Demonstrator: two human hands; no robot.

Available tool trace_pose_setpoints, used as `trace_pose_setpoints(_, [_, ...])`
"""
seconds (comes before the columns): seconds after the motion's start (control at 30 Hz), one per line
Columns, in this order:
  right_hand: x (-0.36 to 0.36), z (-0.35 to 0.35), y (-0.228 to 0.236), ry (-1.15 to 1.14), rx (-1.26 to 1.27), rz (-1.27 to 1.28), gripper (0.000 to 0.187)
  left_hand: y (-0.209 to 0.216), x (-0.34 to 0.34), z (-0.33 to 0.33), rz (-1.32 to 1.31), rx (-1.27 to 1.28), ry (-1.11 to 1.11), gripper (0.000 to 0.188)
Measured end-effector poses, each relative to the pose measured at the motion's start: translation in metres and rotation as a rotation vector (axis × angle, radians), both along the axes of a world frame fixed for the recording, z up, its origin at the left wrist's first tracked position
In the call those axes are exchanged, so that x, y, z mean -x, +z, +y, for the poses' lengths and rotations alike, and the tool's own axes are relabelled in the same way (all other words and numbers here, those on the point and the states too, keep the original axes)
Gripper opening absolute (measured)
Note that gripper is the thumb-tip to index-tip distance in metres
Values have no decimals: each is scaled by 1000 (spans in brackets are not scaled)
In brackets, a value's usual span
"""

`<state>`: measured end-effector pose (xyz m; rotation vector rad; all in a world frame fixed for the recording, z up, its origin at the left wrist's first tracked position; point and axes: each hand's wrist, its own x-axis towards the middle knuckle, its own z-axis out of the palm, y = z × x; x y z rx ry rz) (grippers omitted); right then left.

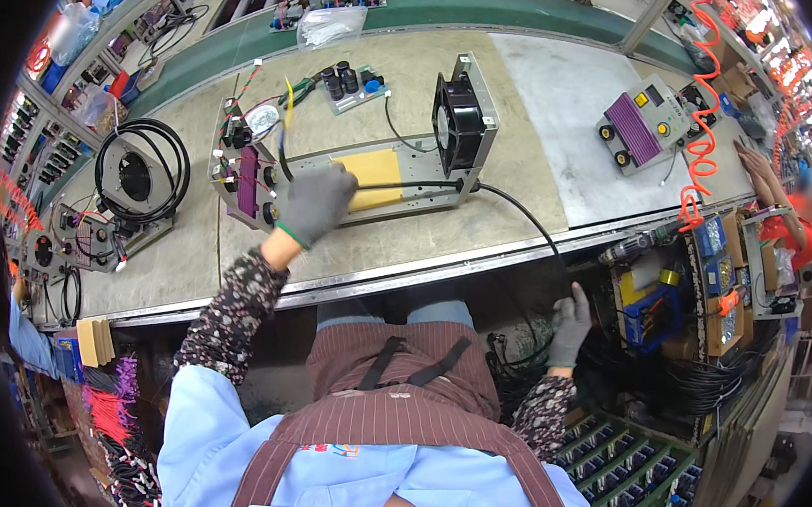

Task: Assembling the internal wiring and components of an ARC industrial welder.

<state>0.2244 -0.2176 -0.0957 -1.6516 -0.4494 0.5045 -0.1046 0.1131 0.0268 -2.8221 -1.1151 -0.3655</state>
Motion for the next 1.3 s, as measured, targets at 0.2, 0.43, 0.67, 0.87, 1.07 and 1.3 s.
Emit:
trace_pose_setpoints(0.2, [-66, 54, 88, 262, 183, 61, 29, -29, 25, 40, -38, -85, 66, 12])
trace_pose_setpoints(0.43, [-70, 125, 100, 360, 228, 115, 32, -78, 65, 30, -137, 50, 379, 10])
trace_pose_setpoints(0.67, [-11, 116, 118, 454, -409, 1135, 26, -68, -69, -147, -707, 1141, -242, 68])
trace_pose_setpoints(0.87, [43, 144, 149, 534, -483, 927, 30, -62, -147, -237, -559, 1834, -303, 30])
trace_pose_setpoints(1.07, [83, 53, 118, 978, -66, 331, 51, 70, -127, -121, -1162, 1998, -402, 29])
trace_pose_setpoints(1.3, [44, -129, -78, 288, 334, 278, 14, 129, -123, -57, -1300, 2388, -658, 44])
